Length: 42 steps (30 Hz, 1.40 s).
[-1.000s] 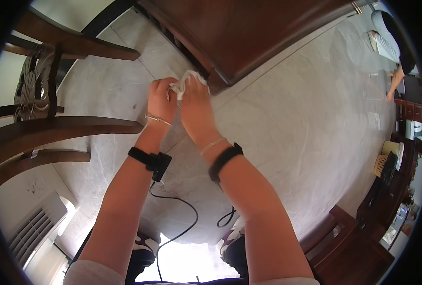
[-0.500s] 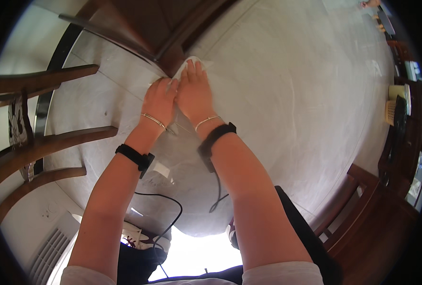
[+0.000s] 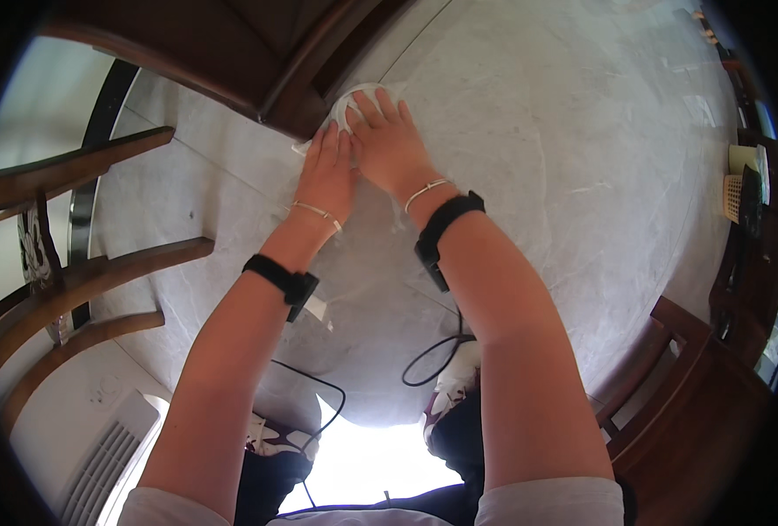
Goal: The person wipes a door frame, an appliance, a wooden table, and the floor with a cloth.
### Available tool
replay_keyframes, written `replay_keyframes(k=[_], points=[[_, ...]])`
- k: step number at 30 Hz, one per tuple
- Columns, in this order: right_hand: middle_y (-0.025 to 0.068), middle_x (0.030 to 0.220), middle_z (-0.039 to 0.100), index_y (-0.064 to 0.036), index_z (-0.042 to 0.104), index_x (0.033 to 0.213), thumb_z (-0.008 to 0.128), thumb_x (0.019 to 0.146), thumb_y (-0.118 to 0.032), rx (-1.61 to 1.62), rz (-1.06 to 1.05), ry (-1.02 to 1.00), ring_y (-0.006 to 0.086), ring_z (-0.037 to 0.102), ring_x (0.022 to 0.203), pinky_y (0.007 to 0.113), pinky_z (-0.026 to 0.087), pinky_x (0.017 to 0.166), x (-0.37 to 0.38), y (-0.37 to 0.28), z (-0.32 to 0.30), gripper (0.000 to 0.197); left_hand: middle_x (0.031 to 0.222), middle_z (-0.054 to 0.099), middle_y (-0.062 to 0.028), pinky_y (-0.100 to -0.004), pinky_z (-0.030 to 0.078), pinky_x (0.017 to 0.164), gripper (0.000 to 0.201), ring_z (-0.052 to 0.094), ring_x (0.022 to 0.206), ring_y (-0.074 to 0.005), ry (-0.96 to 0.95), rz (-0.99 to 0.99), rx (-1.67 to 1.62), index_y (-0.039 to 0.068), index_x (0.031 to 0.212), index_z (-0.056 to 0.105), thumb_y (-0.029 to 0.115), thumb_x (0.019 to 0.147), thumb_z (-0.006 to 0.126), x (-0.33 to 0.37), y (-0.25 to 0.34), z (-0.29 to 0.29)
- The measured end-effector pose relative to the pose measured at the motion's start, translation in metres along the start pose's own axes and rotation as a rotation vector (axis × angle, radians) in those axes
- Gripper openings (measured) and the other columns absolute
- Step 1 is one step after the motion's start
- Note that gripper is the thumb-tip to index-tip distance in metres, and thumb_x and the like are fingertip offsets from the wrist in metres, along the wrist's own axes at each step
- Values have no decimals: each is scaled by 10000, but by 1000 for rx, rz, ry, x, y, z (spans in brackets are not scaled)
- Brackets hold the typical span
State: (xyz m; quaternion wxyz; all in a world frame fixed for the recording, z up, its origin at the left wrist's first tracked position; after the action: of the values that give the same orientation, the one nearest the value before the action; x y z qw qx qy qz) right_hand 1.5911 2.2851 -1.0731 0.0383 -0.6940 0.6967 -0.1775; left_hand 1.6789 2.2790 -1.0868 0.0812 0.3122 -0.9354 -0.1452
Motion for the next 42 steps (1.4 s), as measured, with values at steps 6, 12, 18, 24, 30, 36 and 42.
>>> replay_keyframes(k=[6, 12, 18, 24, 30, 36, 42], points=[[103, 1345, 412, -120, 539, 1183, 504, 817, -175, -66, -104, -364, 352, 340, 1257, 515, 307, 986, -65, -65, 0, 372, 1446, 243, -141, -451, 252, 1055, 619, 236, 1330, -309, -202, -101, 81, 1, 1334, 336, 211, 806, 581, -115, -11, -1], [66, 1404, 335, -208, 439, 1300, 518, 859, -229, 117, -244, -587, 343, 227, 1326, 508, 212, 1065, -105, -82, -4, 448, 1450, 251, -105, -436, 252, 1058, 592, 256, 1330, -268, -268, -11, 223, -24, 1303, 398, 218, 799, 595, -174, -21, -34], [48, 1431, 288, -246, 413, 1321, 518, 865, -238, 5, -130, -458, 335, 194, 1340, 540, 184, 1064, -89, -81, -2, 468, 1397, 337, -110, -445, 283, 1037, 567, 338, 1273, -301, -158, -123, 242, -49, 1250, 445, 222, 779, 607, -117, -27, -42], [46, 1447, 264, -253, 370, 1348, 516, 865, -255, 2, -115, -531, 346, 172, 1344, 558, 182, 1058, -103, -96, 1, 504, 1417, 306, -68, -546, 275, 1013, 612, 292, 1293, -307, -267, 22, 135, 110, 1357, 349, 269, 816, 584, -122, -15, -19], [71, 1421, 322, -178, 461, 1295, 535, 831, -199, -45, 128, -176, 348, 266, 1305, 532, 282, 1011, -40, -63, -5, 470, 1433, 286, -18, -574, 255, 1007, 641, 255, 1312, -305, -213, 56, 201, 179, 1381, 316, 318, 818, 587, -44, -46, -27], [97, 1440, 284, -8, 438, 1284, 559, 792, -198, 74, 302, -260, 313, 246, 1326, 433, 238, 1070, -152, -127, 17, 541, 1422, 299, -48, -571, 257, 1004, 685, 264, 1298, -345, -527, 179, 97, 186, 1379, 314, 325, 787, 628, -154, 4, -11], [80, 1459, 244, -16, 309, 1360, 552, 829, -258, 208, 661, -274, 249, 208, 1349, 377, 192, 1099, -236, -173, -5, 632, 1441, 257, -33, -623, 216, 998, 691, 224, 1323, -326, -672, 782, 214, 179, 1377, 323, 341, 782, 633, -157, 35, 2]])
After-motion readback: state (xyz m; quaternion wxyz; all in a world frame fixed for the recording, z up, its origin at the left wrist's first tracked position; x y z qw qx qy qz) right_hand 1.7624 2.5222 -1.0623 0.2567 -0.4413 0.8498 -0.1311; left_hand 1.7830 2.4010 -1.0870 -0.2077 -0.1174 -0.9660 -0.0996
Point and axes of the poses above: each hand's wrist, its own x-axis towards the middle knuckle, its own z-axis out of the palm, y = z × x, the point moved 7 cm from there along x, towards the middle knuckle
